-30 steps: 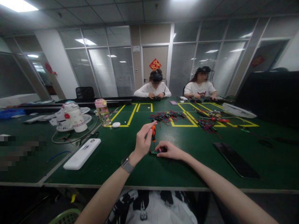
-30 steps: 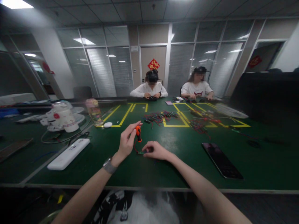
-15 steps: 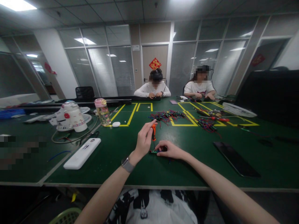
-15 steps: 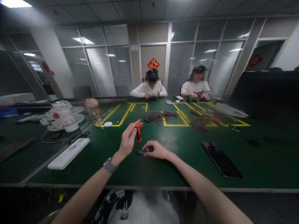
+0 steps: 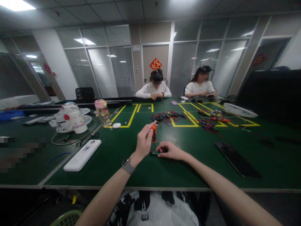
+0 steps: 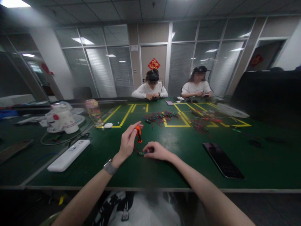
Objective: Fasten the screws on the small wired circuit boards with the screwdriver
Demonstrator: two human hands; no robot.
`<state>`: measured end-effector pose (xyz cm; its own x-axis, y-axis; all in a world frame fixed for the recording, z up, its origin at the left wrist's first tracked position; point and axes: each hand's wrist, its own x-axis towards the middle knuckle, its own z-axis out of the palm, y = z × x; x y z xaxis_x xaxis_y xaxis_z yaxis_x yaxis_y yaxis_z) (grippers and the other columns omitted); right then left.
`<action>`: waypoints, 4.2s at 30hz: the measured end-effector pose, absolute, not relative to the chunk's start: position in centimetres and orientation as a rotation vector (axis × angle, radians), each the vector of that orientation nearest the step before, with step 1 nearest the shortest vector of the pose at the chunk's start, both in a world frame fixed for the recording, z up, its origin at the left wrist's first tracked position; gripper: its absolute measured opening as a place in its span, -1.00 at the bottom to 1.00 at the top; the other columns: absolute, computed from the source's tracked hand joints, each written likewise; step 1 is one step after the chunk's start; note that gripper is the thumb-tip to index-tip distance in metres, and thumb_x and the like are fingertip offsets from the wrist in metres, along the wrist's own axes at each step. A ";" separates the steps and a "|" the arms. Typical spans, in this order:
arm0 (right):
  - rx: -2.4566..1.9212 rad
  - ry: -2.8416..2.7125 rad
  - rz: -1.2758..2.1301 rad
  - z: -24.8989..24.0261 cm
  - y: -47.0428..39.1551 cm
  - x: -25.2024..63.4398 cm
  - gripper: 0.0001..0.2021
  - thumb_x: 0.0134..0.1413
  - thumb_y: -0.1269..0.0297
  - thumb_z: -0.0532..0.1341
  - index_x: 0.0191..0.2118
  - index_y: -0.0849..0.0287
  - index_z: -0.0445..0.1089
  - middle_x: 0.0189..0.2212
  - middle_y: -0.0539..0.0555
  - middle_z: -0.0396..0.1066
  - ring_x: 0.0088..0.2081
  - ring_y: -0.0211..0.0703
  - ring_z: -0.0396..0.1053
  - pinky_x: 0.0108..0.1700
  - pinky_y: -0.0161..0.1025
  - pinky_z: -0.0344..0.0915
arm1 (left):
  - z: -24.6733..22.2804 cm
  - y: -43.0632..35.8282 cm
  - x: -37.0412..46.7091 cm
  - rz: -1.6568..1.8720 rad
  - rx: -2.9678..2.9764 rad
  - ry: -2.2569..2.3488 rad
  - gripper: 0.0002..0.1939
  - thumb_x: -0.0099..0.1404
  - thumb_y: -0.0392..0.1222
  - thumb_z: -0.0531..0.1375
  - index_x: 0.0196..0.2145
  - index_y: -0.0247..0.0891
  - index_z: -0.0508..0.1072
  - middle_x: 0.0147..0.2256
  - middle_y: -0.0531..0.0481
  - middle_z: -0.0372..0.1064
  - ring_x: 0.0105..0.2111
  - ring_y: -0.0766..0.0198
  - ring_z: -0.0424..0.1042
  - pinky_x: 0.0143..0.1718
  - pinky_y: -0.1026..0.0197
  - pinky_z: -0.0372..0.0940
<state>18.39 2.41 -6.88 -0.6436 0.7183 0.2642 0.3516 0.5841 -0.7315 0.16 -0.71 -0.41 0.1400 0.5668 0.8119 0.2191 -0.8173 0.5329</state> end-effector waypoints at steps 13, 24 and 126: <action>-0.856 -2.278 0.888 -6.7 2.4 18.4 -0.77 -0.05 0.23 0.36 -0.25 0.24 0.53 -0.47 -0.01 0.31 -0.42 -0.25 0.25 -0.33 -0.32 0.19 | -0.5 -0.6 0.0 1.759 2.167 0.834 -0.67 0.44 -0.21 -0.01 0.07 -0.15 0.40 -0.10 -0.09 0.36 -0.12 0.27 0.38 -0.08 0.21 0.29; -0.846 -2.287 0.893 -6.6 2.3 18.5 -0.77 -0.05 0.24 0.37 -0.25 0.23 0.53 -0.46 -0.01 0.31 -0.41 -0.25 0.25 -0.33 -0.31 0.19 | -0.1 -0.8 0.2 1.871 2.172 0.873 -0.78 0.34 -0.23 0.16 -0.06 -0.21 0.45 -0.22 -0.04 0.41 -0.21 0.27 0.41 -0.14 0.20 0.31; -0.846 -2.258 0.923 -6.9 2.5 18.5 -0.76 -0.09 0.25 0.38 -0.26 0.23 0.54 -0.46 -0.02 0.29 -0.41 -0.26 0.25 -0.34 -0.32 0.18 | -0.4 -0.6 0.2 1.927 2.203 1.025 -0.71 0.33 -0.15 0.18 0.00 -0.17 0.45 -0.29 0.01 0.25 -0.26 0.29 0.32 -0.17 0.23 0.28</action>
<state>18.51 2.47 -6.92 -0.6490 0.7193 0.2477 0.3401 0.5656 -0.7513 0.18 -0.62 -0.43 0.0100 0.4946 0.8691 0.4444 -0.7808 0.4392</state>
